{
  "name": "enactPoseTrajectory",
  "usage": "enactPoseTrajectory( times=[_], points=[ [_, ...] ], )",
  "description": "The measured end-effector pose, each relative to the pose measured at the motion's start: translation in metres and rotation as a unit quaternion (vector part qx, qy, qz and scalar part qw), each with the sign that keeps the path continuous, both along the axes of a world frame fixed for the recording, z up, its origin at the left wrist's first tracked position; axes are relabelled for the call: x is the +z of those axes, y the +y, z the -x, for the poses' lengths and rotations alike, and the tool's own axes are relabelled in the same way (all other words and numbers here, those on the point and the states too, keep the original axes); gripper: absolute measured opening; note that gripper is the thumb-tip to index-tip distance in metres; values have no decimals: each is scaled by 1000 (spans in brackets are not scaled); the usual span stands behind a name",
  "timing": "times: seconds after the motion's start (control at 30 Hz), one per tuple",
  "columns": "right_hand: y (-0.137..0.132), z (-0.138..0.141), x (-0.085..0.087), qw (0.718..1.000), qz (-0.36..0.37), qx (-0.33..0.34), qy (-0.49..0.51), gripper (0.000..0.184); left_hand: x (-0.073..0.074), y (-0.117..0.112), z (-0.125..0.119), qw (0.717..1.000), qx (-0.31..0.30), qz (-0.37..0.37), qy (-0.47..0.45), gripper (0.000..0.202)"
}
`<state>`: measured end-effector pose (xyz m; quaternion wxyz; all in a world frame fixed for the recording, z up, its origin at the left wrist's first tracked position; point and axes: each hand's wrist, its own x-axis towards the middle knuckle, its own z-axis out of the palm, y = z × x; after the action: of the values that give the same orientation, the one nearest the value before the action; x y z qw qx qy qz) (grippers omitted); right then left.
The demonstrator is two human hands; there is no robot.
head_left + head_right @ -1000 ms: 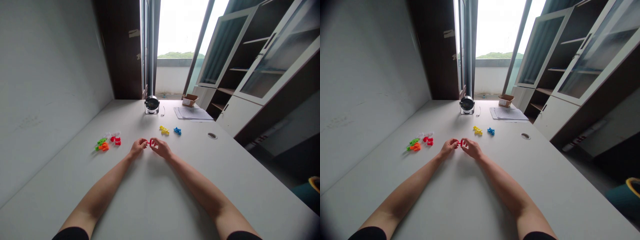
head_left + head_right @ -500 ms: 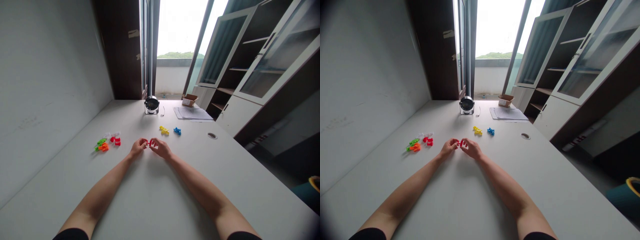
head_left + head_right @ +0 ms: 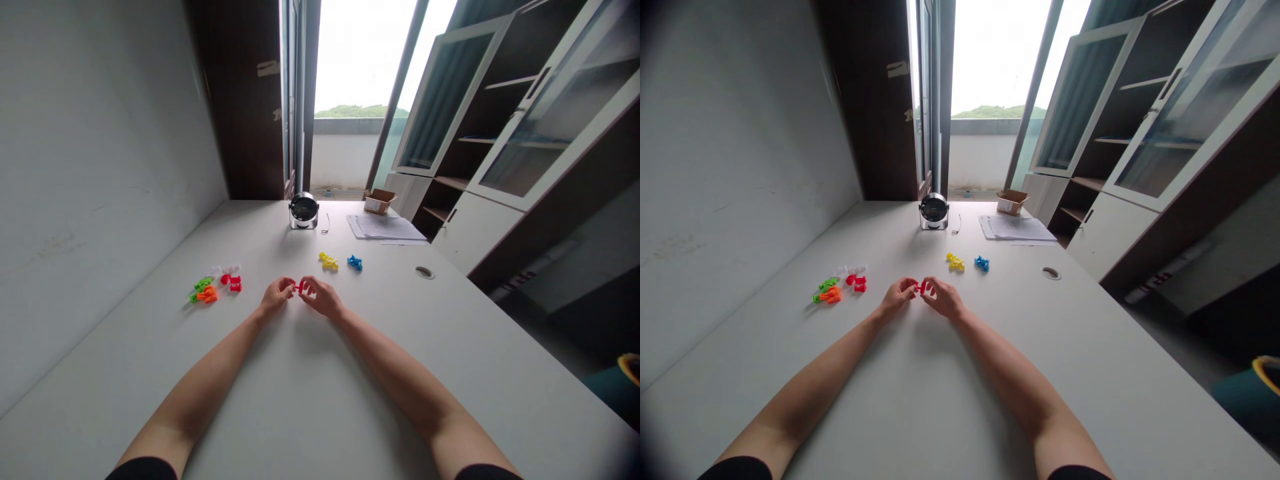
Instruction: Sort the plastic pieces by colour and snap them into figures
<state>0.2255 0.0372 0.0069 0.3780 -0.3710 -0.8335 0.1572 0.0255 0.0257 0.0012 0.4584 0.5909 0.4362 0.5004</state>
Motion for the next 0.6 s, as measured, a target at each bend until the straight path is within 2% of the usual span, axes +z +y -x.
enactPoseTrajectory(
  times=[0.6],
  points=[
    [-2, 0, 4, 1000, 9, -4, -11, 30, 7, -4, -2, 1000, 10, 6, 4, 31]
  ],
)
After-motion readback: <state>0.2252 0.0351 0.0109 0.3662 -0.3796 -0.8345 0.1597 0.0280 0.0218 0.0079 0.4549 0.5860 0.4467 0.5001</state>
